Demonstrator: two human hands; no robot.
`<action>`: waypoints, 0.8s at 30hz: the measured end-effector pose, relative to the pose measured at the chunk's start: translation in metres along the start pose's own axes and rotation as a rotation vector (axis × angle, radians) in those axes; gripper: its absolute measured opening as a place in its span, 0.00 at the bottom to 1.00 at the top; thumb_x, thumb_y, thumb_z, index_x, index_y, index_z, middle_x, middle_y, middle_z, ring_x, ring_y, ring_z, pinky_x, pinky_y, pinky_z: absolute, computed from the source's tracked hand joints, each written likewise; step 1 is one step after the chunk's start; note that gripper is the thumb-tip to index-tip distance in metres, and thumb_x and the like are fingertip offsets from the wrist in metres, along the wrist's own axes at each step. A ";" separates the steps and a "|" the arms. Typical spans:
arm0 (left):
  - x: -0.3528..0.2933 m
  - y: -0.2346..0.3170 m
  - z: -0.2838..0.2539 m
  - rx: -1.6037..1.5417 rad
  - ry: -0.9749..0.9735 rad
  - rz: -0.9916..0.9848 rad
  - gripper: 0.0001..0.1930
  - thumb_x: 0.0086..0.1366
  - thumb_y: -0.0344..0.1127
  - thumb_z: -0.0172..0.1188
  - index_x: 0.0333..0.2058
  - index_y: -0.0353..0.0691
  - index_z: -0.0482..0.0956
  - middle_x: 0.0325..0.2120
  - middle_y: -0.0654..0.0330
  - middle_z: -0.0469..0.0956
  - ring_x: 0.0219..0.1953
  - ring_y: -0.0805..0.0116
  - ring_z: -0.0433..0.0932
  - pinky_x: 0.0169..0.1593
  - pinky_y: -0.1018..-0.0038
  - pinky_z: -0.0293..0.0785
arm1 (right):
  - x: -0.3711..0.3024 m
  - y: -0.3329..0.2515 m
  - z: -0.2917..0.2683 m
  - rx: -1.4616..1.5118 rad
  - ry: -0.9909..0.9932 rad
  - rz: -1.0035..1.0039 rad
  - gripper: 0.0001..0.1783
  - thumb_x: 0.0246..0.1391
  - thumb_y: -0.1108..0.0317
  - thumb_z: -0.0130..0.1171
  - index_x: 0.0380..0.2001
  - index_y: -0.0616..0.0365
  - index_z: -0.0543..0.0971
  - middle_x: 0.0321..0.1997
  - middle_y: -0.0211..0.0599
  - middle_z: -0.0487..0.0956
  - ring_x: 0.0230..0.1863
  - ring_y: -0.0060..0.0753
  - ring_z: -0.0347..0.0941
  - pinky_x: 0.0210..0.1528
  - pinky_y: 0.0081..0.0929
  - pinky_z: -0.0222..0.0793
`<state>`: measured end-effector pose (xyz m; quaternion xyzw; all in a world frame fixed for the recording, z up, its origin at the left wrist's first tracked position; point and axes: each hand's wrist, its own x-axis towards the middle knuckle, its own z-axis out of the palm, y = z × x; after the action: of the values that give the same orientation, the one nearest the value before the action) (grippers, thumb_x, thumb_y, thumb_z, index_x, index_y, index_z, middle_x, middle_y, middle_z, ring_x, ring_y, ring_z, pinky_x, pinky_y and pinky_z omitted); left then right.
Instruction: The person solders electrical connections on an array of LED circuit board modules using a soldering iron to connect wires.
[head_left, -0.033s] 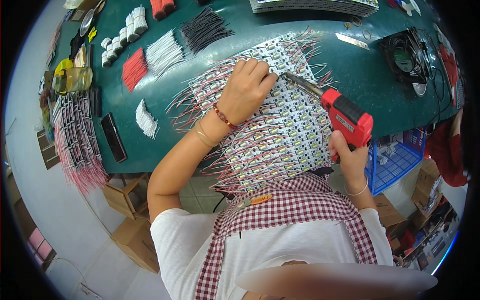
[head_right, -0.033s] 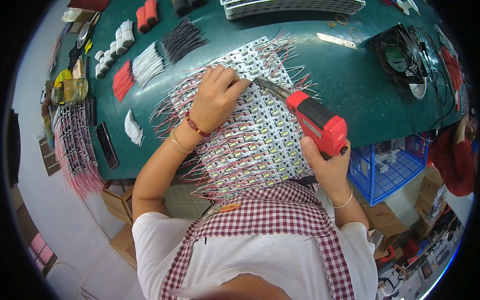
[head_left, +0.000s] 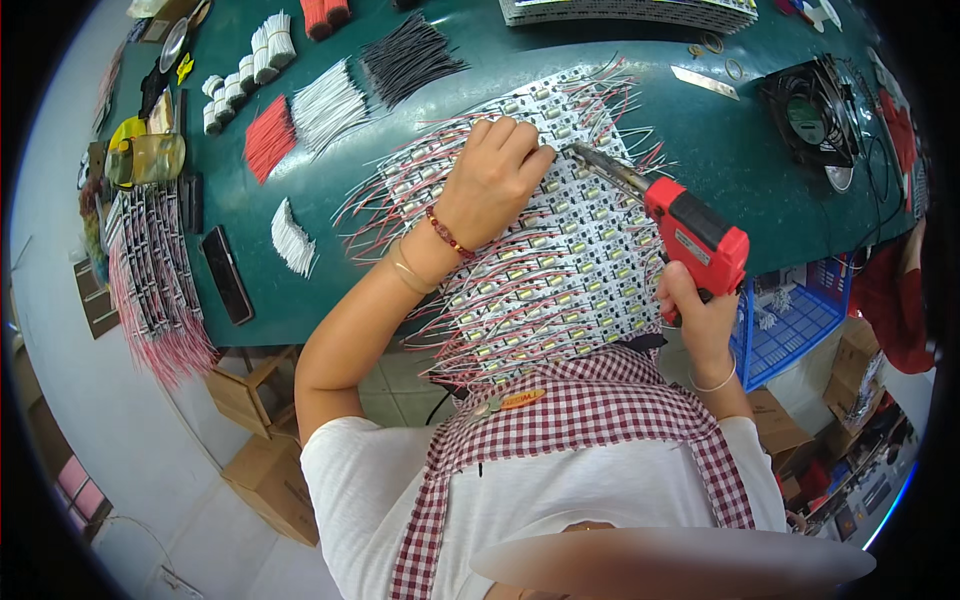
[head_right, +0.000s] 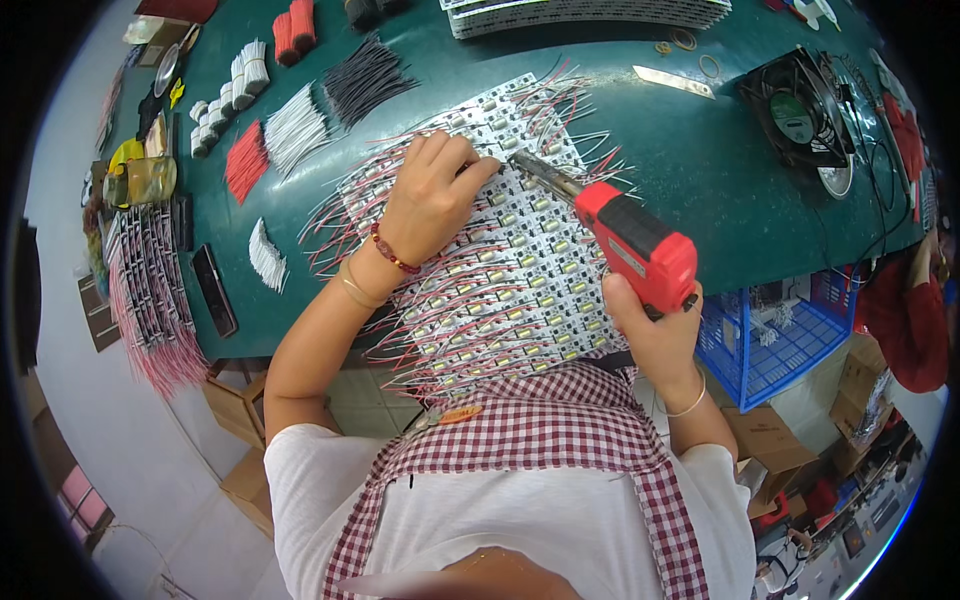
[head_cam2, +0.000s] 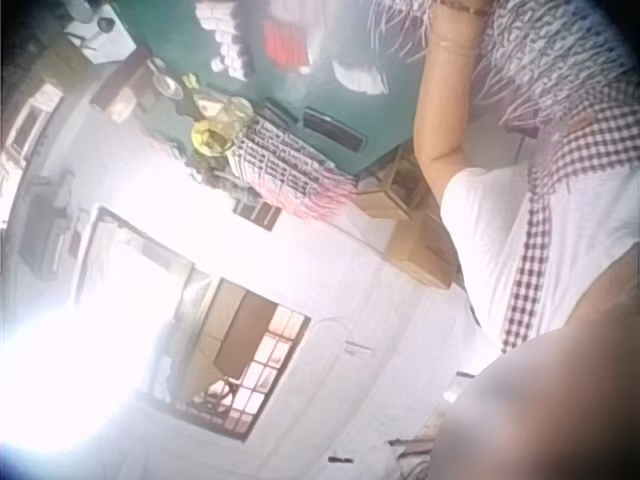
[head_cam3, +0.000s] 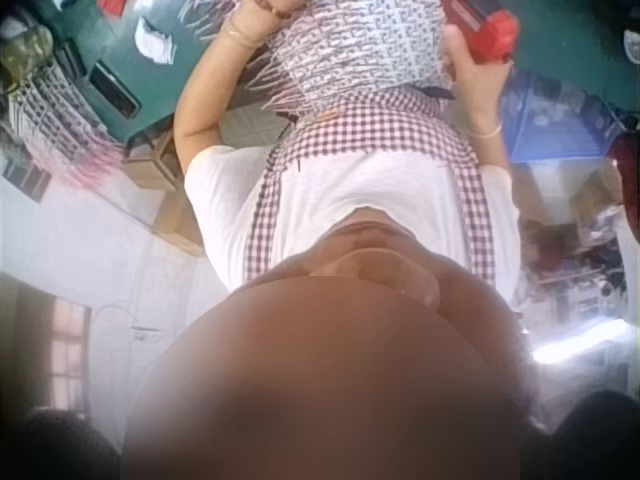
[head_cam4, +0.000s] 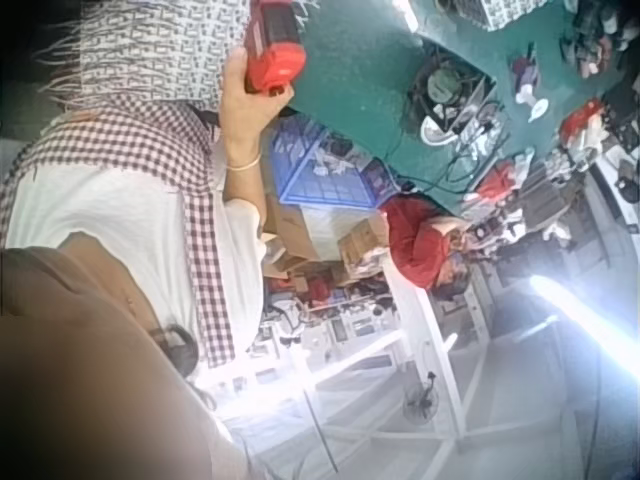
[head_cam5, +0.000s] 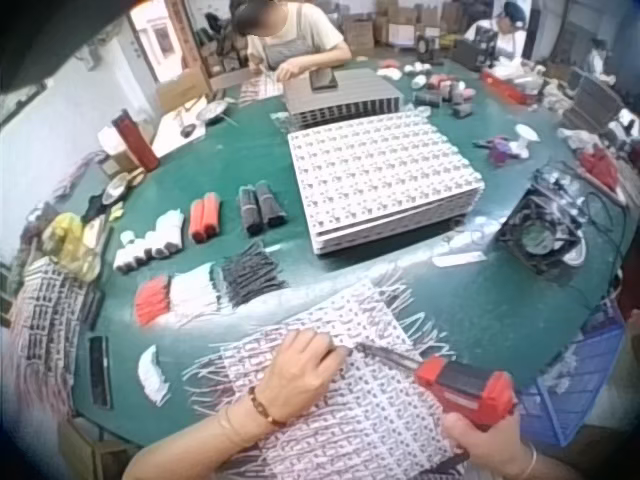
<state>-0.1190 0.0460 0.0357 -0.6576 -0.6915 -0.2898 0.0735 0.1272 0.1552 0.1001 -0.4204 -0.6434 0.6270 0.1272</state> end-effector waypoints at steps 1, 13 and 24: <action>0.000 0.000 0.000 0.000 -0.001 0.000 0.10 0.48 0.24 0.56 0.32 0.38 0.79 0.25 0.61 0.69 0.30 0.64 0.68 0.36 0.70 0.64 | -0.002 -0.003 0.000 -0.014 0.008 -0.007 0.06 0.54 0.70 0.59 0.28 0.62 0.76 0.18 0.27 0.74 0.16 0.15 0.68 0.19 0.15 0.62; 0.001 0.001 -0.008 0.101 -0.027 0.019 0.10 0.48 0.26 0.57 0.32 0.42 0.79 0.26 0.64 0.69 0.33 0.65 0.70 0.40 0.68 0.63 | -0.014 -0.001 -0.006 0.005 0.029 -0.022 0.11 0.58 0.70 0.54 0.40 0.68 0.75 0.21 0.31 0.75 0.18 0.18 0.69 0.21 0.16 0.65; -0.008 0.022 -0.002 -0.047 -0.075 -0.091 0.08 0.51 0.27 0.54 0.32 0.40 0.77 0.27 0.61 0.67 0.33 0.64 0.67 0.40 0.68 0.63 | -0.022 0.014 -0.011 0.031 0.009 0.019 0.11 0.59 0.69 0.54 0.40 0.68 0.74 0.21 0.31 0.74 0.18 0.18 0.68 0.21 0.16 0.64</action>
<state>-0.0974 0.0371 0.0397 -0.6376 -0.7158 -0.2840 0.0188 0.1536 0.1451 0.0972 -0.4272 -0.6289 0.6363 0.1307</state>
